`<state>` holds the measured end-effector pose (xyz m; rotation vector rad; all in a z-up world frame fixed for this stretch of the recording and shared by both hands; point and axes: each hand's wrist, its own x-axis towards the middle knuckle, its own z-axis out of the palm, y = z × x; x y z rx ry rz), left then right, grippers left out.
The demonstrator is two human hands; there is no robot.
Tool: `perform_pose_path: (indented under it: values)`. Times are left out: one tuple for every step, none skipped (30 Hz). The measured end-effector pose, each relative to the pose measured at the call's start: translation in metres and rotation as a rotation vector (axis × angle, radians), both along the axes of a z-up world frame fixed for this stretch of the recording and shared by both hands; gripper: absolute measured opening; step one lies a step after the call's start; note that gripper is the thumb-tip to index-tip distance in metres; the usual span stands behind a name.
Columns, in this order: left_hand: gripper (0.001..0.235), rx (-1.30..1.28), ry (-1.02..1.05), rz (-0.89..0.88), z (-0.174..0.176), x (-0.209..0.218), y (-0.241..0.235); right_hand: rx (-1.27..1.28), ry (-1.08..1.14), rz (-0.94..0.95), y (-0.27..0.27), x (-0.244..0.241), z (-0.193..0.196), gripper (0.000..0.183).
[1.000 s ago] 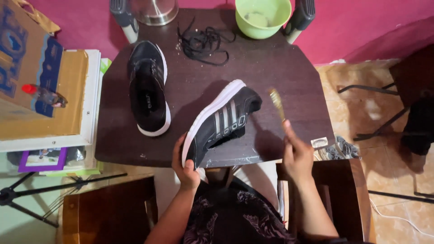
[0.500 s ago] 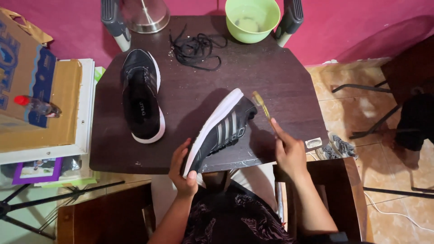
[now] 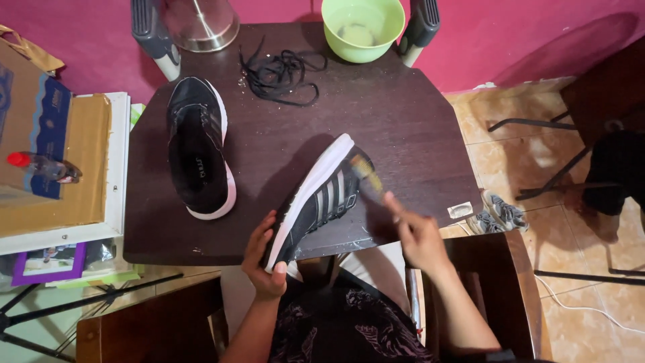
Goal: The person scrubs a black sneaker with a yellow toothbrush, focusing on the upper fabric, the white midsole, and the heel area. The person rotates the shoe to clean different sides while seated at a table.
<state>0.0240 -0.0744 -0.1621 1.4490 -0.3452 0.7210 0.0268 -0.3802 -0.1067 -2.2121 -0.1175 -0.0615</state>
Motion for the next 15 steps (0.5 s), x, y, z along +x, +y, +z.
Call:
perform_pose_path:
  values:
    - [0.051,0.002,-0.002,0.001,0.0,0.002,0.0,0.002,-0.002,0.001,-0.003,0.003,-0.004,0.042]
    - [0.052,-0.004,0.017,-0.007,0.0,0.001,0.0,-0.016,0.002,0.02,-0.005,0.003,-0.008,0.042]
    - [0.053,-0.01,0.037,-0.015,0.0,0.0,0.001,-0.034,0.007,0.039,-0.007,0.003,-0.013,0.041]
    - [0.053,-0.007,0.04,-0.018,-0.006,-0.004,0.003,-0.031,0.01,0.036,-0.018,0.007,-0.013,0.041]
    - [0.057,-0.034,0.198,0.047,-0.011,-0.008,0.006,0.05,-0.054,-0.1,-0.028,0.01,-0.012,0.048]
    - [0.06,-0.065,0.344,0.121,-0.015,-0.005,0.007,0.13,-0.129,-0.228,-0.038,0.022,-0.01,0.056]
    - [0.06,-0.066,0.334,0.126,-0.006,0.006,0.007,0.132,-0.138,-0.223,-0.032,0.019,-0.003,0.056]
    - [0.065,-0.321,0.348,0.053,0.003,0.01,0.005,0.08,-0.205,-0.237,-0.028,0.012,0.003,0.057]
    - [0.074,-0.575,0.353,-0.02,0.011,0.013,0.004,0.029,-0.273,-0.25,-0.023,0.005,0.009,0.059]
    - [0.074,-0.572,0.351,-0.012,0.023,0.013,0.006,0.034,-0.272,-0.244,-0.006,-0.002,0.004,0.059]
    - [0.064,-0.669,0.53,-0.02,0.034,0.013,0.007,0.039,-0.245,-0.138,0.012,-0.008,0.0,0.053]
    - [0.064,-0.766,0.705,-0.03,0.047,0.014,0.007,0.043,-0.223,-0.033,0.027,-0.014,-0.003,0.049]
    - [0.064,-0.764,0.698,-0.024,0.042,0.016,0.009,0.047,-0.227,-0.027,0.037,-0.012,-0.008,0.049]
    - [0.065,-0.774,0.727,-0.037,0.036,0.017,0.011,0.02,-0.251,0.067,0.046,-0.013,-0.013,0.048]
    - [0.067,-0.784,0.757,-0.05,0.03,0.019,0.012,-0.008,-0.274,0.16,0.054,-0.014,-0.018,0.047]
